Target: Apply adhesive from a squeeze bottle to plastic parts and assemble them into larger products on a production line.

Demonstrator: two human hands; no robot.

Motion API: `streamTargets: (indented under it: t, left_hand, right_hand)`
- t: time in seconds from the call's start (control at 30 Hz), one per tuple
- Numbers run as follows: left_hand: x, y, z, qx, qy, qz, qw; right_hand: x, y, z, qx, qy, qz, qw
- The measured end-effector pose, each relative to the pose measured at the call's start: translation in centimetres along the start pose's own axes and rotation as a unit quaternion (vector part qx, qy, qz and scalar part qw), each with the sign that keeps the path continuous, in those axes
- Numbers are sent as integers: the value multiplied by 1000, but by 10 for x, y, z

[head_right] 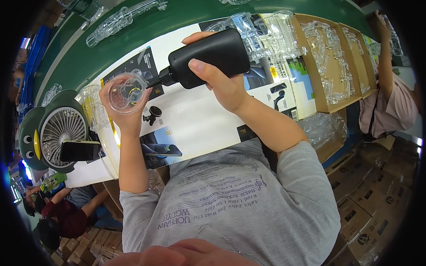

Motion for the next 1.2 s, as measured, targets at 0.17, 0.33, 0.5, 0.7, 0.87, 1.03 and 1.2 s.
streamTargets:
  t: [0.17,0.33,0.5,0.7,0.87,1.03,1.2]
  left_hand:
    - [0,1,0,5,-5,0,1000]
    - [0,-2,4,28,-27,-5,999]
    - [0,0,0,2,-5,2,1000]
    - [0,-1,-2,8,5,-5,1000]
    - [1,-2,-1,22,21,-6,1000]
    - [1,-1,0,32,22,-14,999]
    - [1,-2,-2,24,15,-6,1000]
  right_hand:
    - [0,-2,-3,-36,-50,23,998]
    - [-5,-4,-1,-28,-49,41,998]
    - [-3,-4,-3,-41,-44,34,998]
    - [1,-2,-4,-41,-35,18,998]
    - [4,0,-1,-2,-1,-13,1000]
    - [5,1,-1,5,-2,-15,1000]
    - [4,-1,1,-18,-37,8,999]
Point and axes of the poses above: each hand's wrist, its own y-axis towards the middle knuckle, its own x-axis out of the back of the hand, z = x × y, the point moved 9 cm from there along y, towards the middle knuckle, and after that the axes turned 8 degrees about -y, right-handed, at the moved point
